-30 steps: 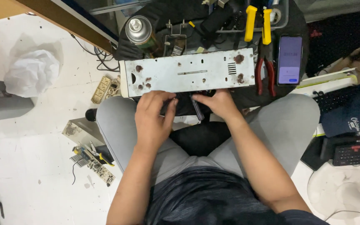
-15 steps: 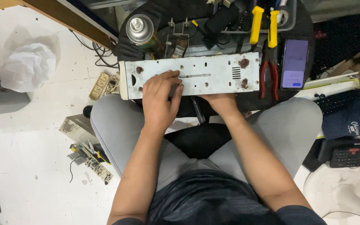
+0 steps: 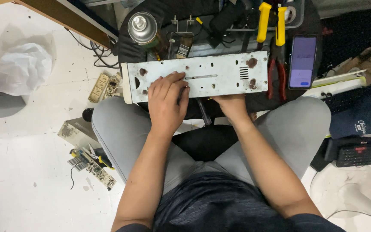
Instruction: The person sits cross-legged and works on a white metal electronic chassis placed on their lap. They use a screwdriver to tighten screws on the chassis, flip it over to access the internal components, and continue adjusting parts with the screwdriver.
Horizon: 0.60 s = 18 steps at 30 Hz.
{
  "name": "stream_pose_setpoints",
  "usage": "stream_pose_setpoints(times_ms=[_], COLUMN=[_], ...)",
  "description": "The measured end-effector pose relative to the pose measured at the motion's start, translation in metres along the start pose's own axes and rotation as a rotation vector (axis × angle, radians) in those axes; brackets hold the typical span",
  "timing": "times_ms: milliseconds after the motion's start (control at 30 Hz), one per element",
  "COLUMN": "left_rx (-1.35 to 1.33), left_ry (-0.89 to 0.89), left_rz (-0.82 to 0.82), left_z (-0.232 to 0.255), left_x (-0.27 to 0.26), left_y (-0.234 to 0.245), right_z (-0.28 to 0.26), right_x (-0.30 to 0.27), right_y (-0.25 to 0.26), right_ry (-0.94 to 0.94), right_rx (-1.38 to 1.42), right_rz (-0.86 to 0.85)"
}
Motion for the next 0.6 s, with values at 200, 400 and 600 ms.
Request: stream_pose_setpoints(times_ms=[200, 400, 600], left_rx=[-0.001, 0.015, 0.039], left_ry=[-0.021, -0.011, -0.035], left_rz=[0.013, 0.015, 0.033], left_z=[-0.002, -0.001, 0.002], left_x=[-0.001, -0.002, 0.003], left_y=[0.001, 0.001, -0.001], right_z=[0.004, 0.022, 0.026], right_x=[-0.009, -0.023, -0.002], right_y=[-0.009, -0.013, -0.005], right_ry=[-0.041, -0.120, -0.439], right_rx=[0.499, 0.998, 1.168], right_rz=[0.136, 0.248, 0.124])
Point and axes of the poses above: each hand's wrist, its own x-axis towards the middle knuckle, its own y-axis out of the back of the hand, z = x × y, the point moved 2 cm from there along x, towards the middle knuckle, and after that the axes turned 3 degrees about y, right-handed, at the moved point
